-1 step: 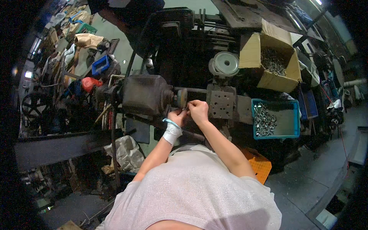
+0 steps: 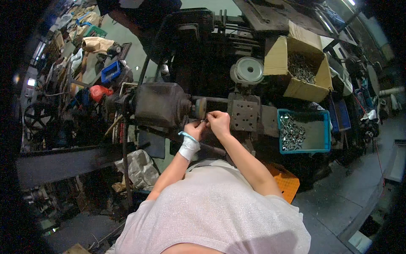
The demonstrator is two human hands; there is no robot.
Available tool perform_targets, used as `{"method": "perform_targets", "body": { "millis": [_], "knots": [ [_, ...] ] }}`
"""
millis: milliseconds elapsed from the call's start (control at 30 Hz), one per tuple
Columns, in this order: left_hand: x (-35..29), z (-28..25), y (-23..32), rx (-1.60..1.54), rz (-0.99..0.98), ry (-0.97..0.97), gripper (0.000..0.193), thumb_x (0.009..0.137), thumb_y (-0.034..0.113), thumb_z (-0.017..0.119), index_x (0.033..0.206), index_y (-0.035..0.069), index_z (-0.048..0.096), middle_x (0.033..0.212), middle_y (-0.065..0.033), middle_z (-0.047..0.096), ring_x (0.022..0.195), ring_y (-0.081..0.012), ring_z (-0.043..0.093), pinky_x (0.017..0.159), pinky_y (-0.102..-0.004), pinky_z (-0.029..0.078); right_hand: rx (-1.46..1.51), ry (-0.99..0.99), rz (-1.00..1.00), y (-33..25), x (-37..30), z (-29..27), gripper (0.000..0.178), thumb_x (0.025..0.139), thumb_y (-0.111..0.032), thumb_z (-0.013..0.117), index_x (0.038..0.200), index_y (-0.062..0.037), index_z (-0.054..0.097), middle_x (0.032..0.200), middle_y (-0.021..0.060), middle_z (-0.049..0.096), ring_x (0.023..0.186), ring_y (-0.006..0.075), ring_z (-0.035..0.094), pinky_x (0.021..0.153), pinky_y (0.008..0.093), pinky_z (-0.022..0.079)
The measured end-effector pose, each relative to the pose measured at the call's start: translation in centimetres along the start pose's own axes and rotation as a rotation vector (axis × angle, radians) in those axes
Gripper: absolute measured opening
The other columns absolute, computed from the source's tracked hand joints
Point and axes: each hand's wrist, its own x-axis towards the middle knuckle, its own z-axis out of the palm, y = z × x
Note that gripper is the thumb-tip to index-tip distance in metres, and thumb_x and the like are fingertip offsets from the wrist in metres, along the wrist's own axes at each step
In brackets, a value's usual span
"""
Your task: The person uses a bench grinder to smooth and shape small metal parts. They hold each piece with both hands against the rotating wheel, turning it to grind different sides, and then place the finished items into a blue plastic bin. A second person stands nearby holding a piece of paper.
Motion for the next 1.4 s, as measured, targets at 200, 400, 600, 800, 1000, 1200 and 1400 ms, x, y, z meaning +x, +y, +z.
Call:
{"method": "perform_targets", "body": {
  "millis": [200,400,600,800,1000,1200,1400],
  "knots": [
    [-1.1,-2.5,1.1,-0.258,-0.302,-0.250,0.029,0.081,0.030,0.056,0.084,0.002,0.059,0.062,-0.0004,0.053,0.045,-0.0074,0.046,0.038,-0.0202,0.035,0.236,-0.154,-0.010,-0.6,-1.6,-1.7,0.012,0.076,-0.004,0.056,0.085,0.0028,0.062,0.059,0.0030,0.056,0.047,0.0057,0.046,0.041,0.0181,0.034],
    [-0.6,-2.2,-0.8,-0.322,-0.257,-0.328,0.023,0.081,0.028,0.057,0.081,0.005,0.057,0.064,0.0002,0.053,0.047,-0.0076,0.047,0.038,-0.0199,0.034,0.262,-0.183,-0.006,-0.1,-2.1,-1.7,0.014,0.077,-0.006,0.057,0.086,0.0034,0.062,0.061,0.0027,0.057,0.049,0.0059,0.047,0.043,0.0180,0.036],
    [0.1,-1.4,-1.7,-0.105,-0.105,-0.188,0.018,0.079,0.023,0.059,0.079,0.005,0.060,0.066,0.0010,0.055,0.049,-0.0067,0.046,0.041,-0.0200,0.034,0.186,-0.086,0.095,0.5,-1.3,-1.1,0.016,0.075,-0.006,0.059,0.083,0.0068,0.060,0.063,0.0067,0.059,0.050,0.0097,0.054,0.041,0.0209,0.041],
    [1.2,-0.5,-1.2,-0.069,-0.116,-0.057,0.017,0.076,0.017,0.062,0.082,0.002,0.061,0.065,-0.0003,0.057,0.047,-0.0066,0.045,0.041,-0.0205,0.033,0.084,-0.008,0.050,1.0,0.4,0.1,0.012,0.075,-0.005,0.058,0.082,0.0046,0.061,0.065,0.0063,0.060,0.050,0.0093,0.055,0.041,0.0193,0.041],
    [2.4,-0.1,-3.4,-0.160,-0.023,0.004,0.017,0.074,0.014,0.063,0.082,-0.001,0.061,0.069,-0.0029,0.060,0.049,-0.0074,0.048,0.041,-0.0210,0.034,0.125,0.035,0.047,1.6,0.6,0.8,0.010,0.076,-0.003,0.056,0.081,0.0043,0.062,0.064,0.0062,0.060,0.050,0.0095,0.055,0.042,0.0194,0.043],
    [1.6,-0.3,-1.9,-0.096,-0.070,-0.024,0.016,0.076,0.014,0.061,0.082,-0.001,0.060,0.071,-0.0045,0.060,0.052,-0.0082,0.050,0.041,-0.0207,0.036,0.184,0.052,0.052,1.4,0.5,0.9,0.009,0.076,-0.003,0.057,0.080,0.0041,0.061,0.063,0.0059,0.059,0.048,0.0093,0.054,0.041,0.0196,0.042],
    [-1.7,-1.4,0.6,-0.303,-0.076,-0.166,0.015,0.080,0.017,0.057,0.081,0.002,0.060,0.064,-0.0010,0.055,0.046,-0.0056,0.045,0.038,-0.0178,0.033,0.606,-0.198,0.165,-1.6,-1.8,-1.4,0.010,0.078,-0.005,0.056,0.081,0.0025,0.061,0.065,0.0050,0.058,0.053,0.0083,0.052,0.046,0.0195,0.041]
  ]
}}
